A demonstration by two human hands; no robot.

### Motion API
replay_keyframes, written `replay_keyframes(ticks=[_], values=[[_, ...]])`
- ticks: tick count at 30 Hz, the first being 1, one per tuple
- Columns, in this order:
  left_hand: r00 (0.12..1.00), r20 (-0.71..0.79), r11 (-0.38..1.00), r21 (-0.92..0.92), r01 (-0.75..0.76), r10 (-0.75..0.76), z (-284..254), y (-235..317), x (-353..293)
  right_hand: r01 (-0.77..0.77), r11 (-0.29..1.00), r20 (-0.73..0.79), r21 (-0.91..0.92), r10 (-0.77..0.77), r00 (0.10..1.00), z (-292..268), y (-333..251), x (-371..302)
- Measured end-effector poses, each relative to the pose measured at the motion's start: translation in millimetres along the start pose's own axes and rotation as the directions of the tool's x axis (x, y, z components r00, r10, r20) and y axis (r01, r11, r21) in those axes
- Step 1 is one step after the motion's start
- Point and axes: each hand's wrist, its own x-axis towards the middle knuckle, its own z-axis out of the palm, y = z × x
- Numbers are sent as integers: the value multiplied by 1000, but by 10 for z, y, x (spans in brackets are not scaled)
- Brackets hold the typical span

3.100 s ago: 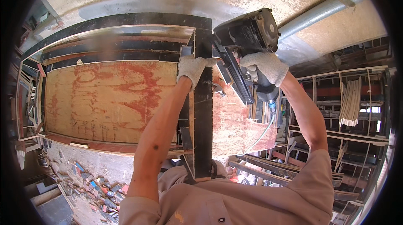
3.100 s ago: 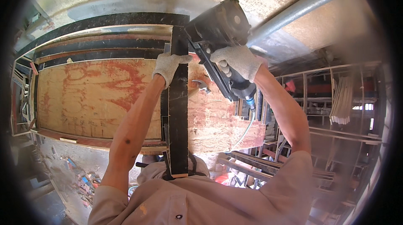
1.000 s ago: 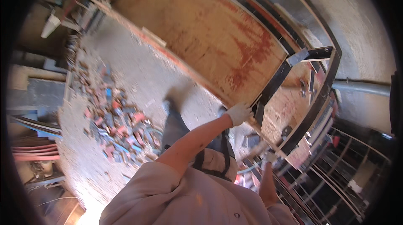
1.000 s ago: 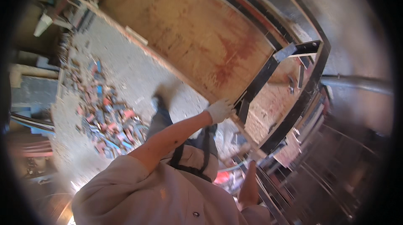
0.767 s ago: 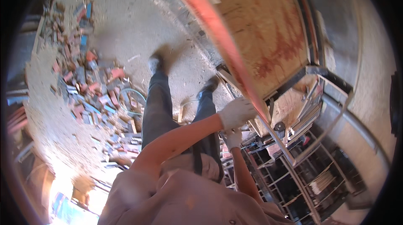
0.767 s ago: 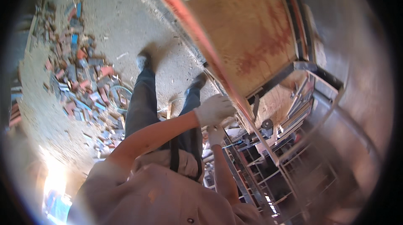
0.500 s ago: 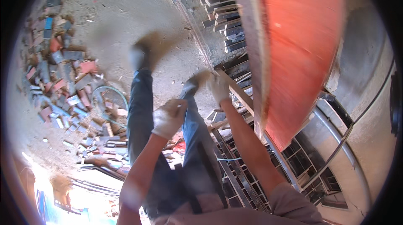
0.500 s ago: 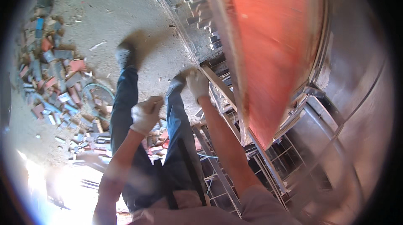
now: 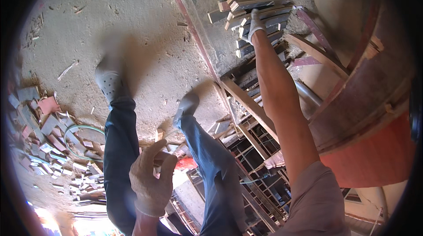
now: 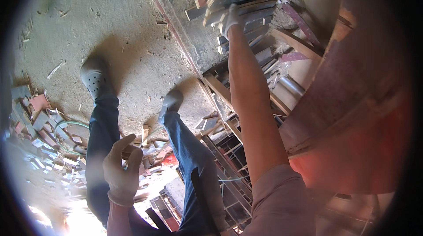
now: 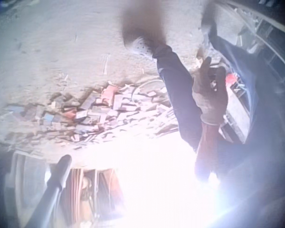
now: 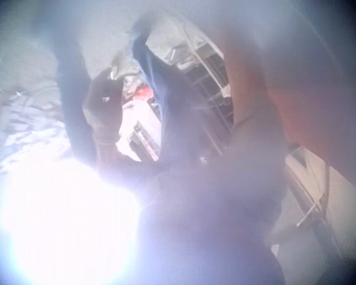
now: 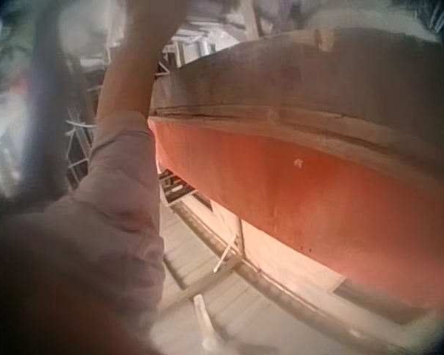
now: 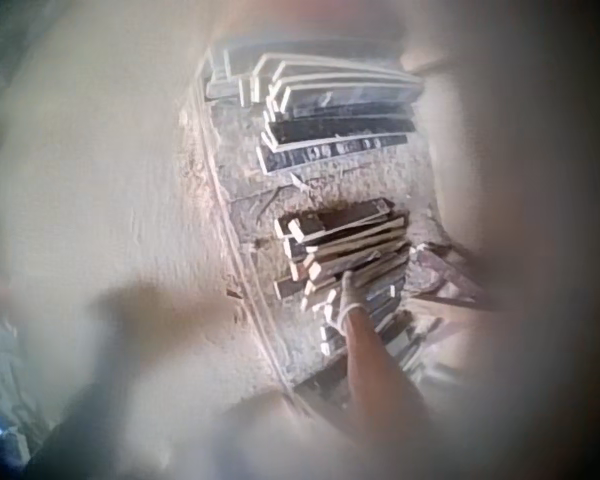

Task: The person assembles a wooden frame by positioning thin wooden strips and using a pneumatic nail gun to fasten them together. They repeatedly pick up strips, align them on a workbench, and drive nails to secure the joints.

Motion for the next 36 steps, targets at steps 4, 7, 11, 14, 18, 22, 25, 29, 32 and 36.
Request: replay_keyframes(ticks=[4, 7, 11, 14, 18, 22, 25, 29, 32, 36], values=[[997, 56, 998, -14, 55, -54, 29, 65, 48, -153, 986, 79, -68, 158, 984, -20, 103, 195], [995, 63, 997, -13, 76, -75, 80, 63, 81, -142, 990, 237, 14, 134, 962, -267, 222, 303], [996, 60, 998, -8, 68, -67, 111, -38, 66, -202, 976, 278, 82, 172, 945, -326, 333, 304], [996, 63, 998, 11, 58, -59, 111, 15, 121, -117, 959, 370, 256, 15, 929, -272, 398, 498], [997, 66, 999, 21, 49, -51, 105, 15, 136, -31, 976, 388, 216, -57, 920, -240, 423, 570], [996, 59, 995, 82, 65, -70, 60, 65, 229, 47, 934, 144, 354, -104, 984, -615, 657, -587], [989, -26, 945, -300, 129, -144, 130, -252, 192, 497, 694, 359, -522, -349, 865, -1507, 1135, -2161], [913, 344, 237, -889, 391, -219, 312, -623, -337, 132, 879, 582, -459, 185, 792, -2550, -49, -4712], [936, 320, 284, -893, 350, -145, 76, 653, -862, 630, 695, 735, -347, -216, 643, -3045, -89, -5504], [995, 94, 787, -612, 74, -20, -816, 1185, -1442, 490, 757, 845, -433, 151, 513, -3019, -1131, -6209]])
